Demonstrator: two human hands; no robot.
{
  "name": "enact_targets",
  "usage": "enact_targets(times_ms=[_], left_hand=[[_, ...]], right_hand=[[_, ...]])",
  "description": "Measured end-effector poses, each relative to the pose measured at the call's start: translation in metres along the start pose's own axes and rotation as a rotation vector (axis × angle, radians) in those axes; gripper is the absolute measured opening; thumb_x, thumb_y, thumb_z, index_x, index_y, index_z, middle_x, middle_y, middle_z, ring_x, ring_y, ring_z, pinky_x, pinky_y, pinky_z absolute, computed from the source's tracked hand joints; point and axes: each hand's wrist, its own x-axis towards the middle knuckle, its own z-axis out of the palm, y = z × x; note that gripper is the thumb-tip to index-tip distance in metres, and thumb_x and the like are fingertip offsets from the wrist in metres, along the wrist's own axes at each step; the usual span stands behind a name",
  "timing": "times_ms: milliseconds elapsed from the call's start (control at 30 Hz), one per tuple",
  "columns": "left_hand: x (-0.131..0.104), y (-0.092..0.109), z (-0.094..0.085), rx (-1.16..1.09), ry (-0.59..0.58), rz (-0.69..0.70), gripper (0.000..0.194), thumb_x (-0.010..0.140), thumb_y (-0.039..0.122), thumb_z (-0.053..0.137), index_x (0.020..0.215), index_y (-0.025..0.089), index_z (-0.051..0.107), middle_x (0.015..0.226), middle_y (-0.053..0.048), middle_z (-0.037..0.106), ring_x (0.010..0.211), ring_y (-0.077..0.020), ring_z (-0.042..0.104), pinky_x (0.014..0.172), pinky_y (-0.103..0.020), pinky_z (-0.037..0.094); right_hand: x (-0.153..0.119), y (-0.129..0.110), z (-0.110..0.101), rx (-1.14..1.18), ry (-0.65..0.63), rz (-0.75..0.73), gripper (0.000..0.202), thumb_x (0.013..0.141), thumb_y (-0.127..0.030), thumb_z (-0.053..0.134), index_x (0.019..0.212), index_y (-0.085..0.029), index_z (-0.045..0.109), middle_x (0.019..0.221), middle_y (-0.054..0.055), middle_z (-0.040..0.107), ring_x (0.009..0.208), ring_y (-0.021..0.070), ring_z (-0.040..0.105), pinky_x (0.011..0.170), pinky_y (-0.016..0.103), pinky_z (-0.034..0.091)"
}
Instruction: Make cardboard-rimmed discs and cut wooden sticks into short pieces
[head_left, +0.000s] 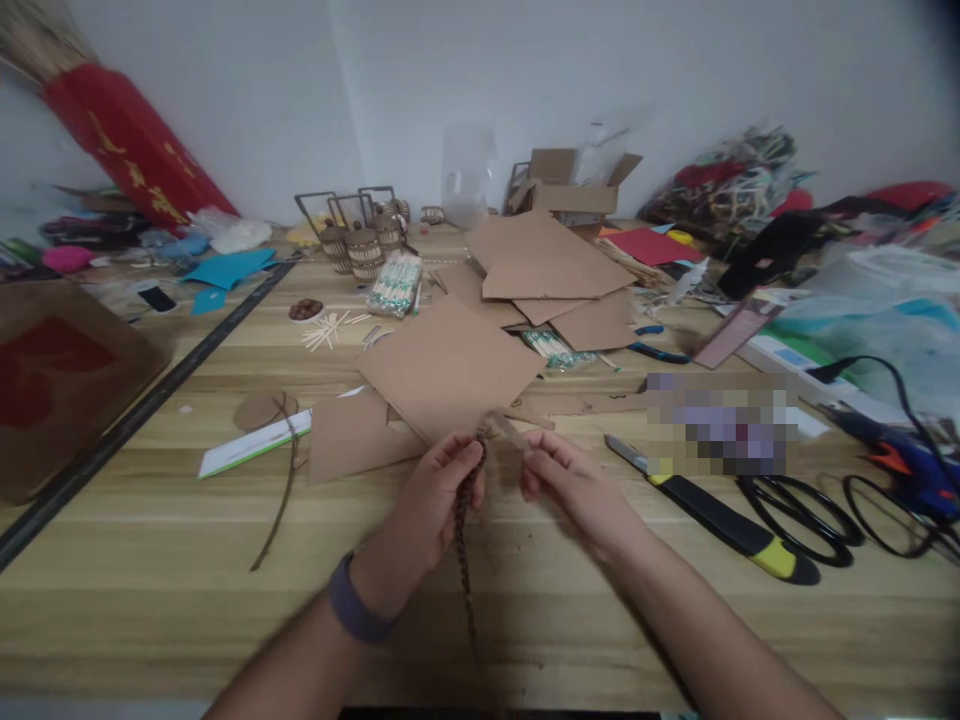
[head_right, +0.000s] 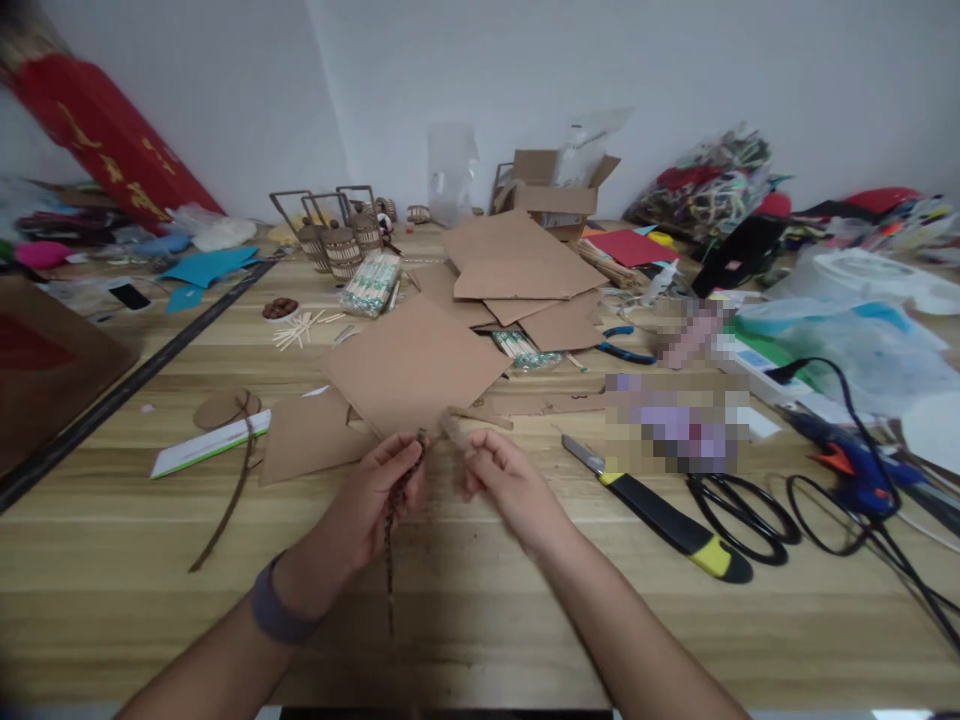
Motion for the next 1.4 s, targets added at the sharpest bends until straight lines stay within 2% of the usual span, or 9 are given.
enact_targets(times_ms=[200, 367, 567, 700, 833, 900, 1000, 1167, 1400], left_hand=[[-0.027, 0.048, -0.023, 0.242, 0.041, 0.082, 0.042, 0.07, 0.058, 0.071, 0.079, 0.021, 0.053, 0.045, 0.01, 0.045, 0.038, -0.0062, 0.033, 0.037, -0.017, 0.019], [-0.036, 0.097, -0.084, 0.432, 0.386, 0.32, 0.031, 0.074, 0.047, 0.067, 0.083, 0.021, 0.053, 0.045, 0.01, 0.044, 0.036, -0.006, 0.031, 0.036, -0.016, 0.018], [-0.009, 0.13, -0.153, 0.725, 0.704, 0.395, 0.019, 0.087, 0.04, 0.047, 0.08, 0.022, 0.047, 0.05, 0.009, 0.04, 0.038, -0.0096, 0.035, 0.041, -0.02, 0.028], [0.007, 0.125, -0.176, 0.924, 0.799, 0.364, 0.023, 0.087, 0.038, 0.051, 0.098, 0.018, 0.054, 0.074, -0.003, 0.064, 0.072, -0.022, 0.063, 0.063, -0.029, 0.046], [-0.009, 0.092, -0.187, 1.135, 0.767, 0.288, 0.039, 0.067, 0.038, 0.075, 0.095, 0.017, 0.059, 0.106, -0.018, 0.069, 0.108, -0.0383, 0.061, 0.084, -0.039, 0.046], [-0.023, 0.072, -0.192, 1.362, 0.707, 0.163, 0.042, 0.067, 0.038, 0.074, 0.098, 0.016, 0.057, 0.109, -0.02, 0.068, 0.105, -0.0395, 0.063, 0.082, -0.04, 0.046], [-0.038, 0.054, -0.202, 1.52, 0.627, 0.078, 0.022, 0.078, 0.03, 0.061, 0.096, 0.02, 0.055, 0.1, -0.014, 0.071, 0.095, -0.0333, 0.066, 0.078, -0.036, 0.046], [-0.043, 0.055, -0.213, 1.486, 0.657, 0.127, 0.003, 0.082, 0.026, 0.05, 0.083, 0.024, 0.05, 0.083, -0.006, 0.07, 0.082, -0.0263, 0.066, 0.071, -0.031, 0.045], [-0.038, 0.061, -0.202, 1.427, 0.714, 0.315, 0.017, 0.088, 0.037, 0.039, 0.088, 0.024, 0.05, 0.09, -0.007, 0.069, 0.084, -0.0241, 0.064, 0.075, -0.031, 0.046]], right_hand=[[-0.003, -0.033, -0.014, -0.282, 0.069, -0.141, 0.039, 0.085, -0.059, 0.061, 0.094, -0.021, 0.057, 0.047, -0.011, 0.04, 0.04, 0.0102, 0.035, 0.041, 0.023, 0.027], [-0.003, -0.057, -0.027, -0.44, 0.107, -0.274, 0.035, 0.086, -0.059, 0.059, 0.088, -0.024, 0.057, 0.048, -0.007, 0.045, 0.041, 0.0127, 0.042, 0.041, 0.026, 0.032], [-0.002, -0.054, -0.033, -0.574, 0.125, -0.31, 0.036, 0.087, -0.061, 0.056, 0.085, -0.025, 0.058, 0.048, -0.005, 0.047, 0.042, 0.0153, 0.046, 0.042, 0.028, 0.035], [-0.005, -0.044, -0.033, -0.677, 0.122, -0.322, 0.04, 0.089, -0.063, 0.05, 0.087, -0.024, 0.059, 0.05, -0.004, 0.048, 0.045, 0.0163, 0.048, 0.045, 0.029, 0.039], [-0.014, -0.034, -0.043, -0.771, 0.143, -0.306, 0.039, 0.09, -0.061, 0.047, 0.087, -0.025, 0.061, 0.051, -0.004, 0.048, 0.046, 0.0169, 0.049, 0.045, 0.029, 0.041], [-0.019, -0.029, -0.051, -0.803, 0.165, -0.285, 0.039, 0.09, -0.061, 0.047, 0.089, -0.025, 0.061, 0.052, -0.004, 0.049, 0.046, 0.0172, 0.05, 0.044, 0.029, 0.041], [-0.023, -0.022, -0.062, -0.836, 0.162, -0.252, 0.039, 0.089, -0.063, 0.048, 0.091, -0.025, 0.06, 0.053, -0.003, 0.049, 0.046, 0.0183, 0.052, 0.044, 0.029, 0.043], [-0.025, -0.017, -0.072, -0.858, 0.112, -0.213, 0.037, 0.091, -0.06, 0.048, 0.096, -0.026, 0.061, 0.057, -0.002, 0.053, 0.049, 0.0184, 0.053, 0.045, 0.029, 0.046], [-0.028, -0.023, -0.063, -0.857, 0.196, -0.286, 0.039, 0.088, -0.06, 0.049, 0.091, -0.024, 0.064, 0.055, -0.001, 0.055, 0.047, 0.0184, 0.055, 0.043, 0.028, 0.046]])
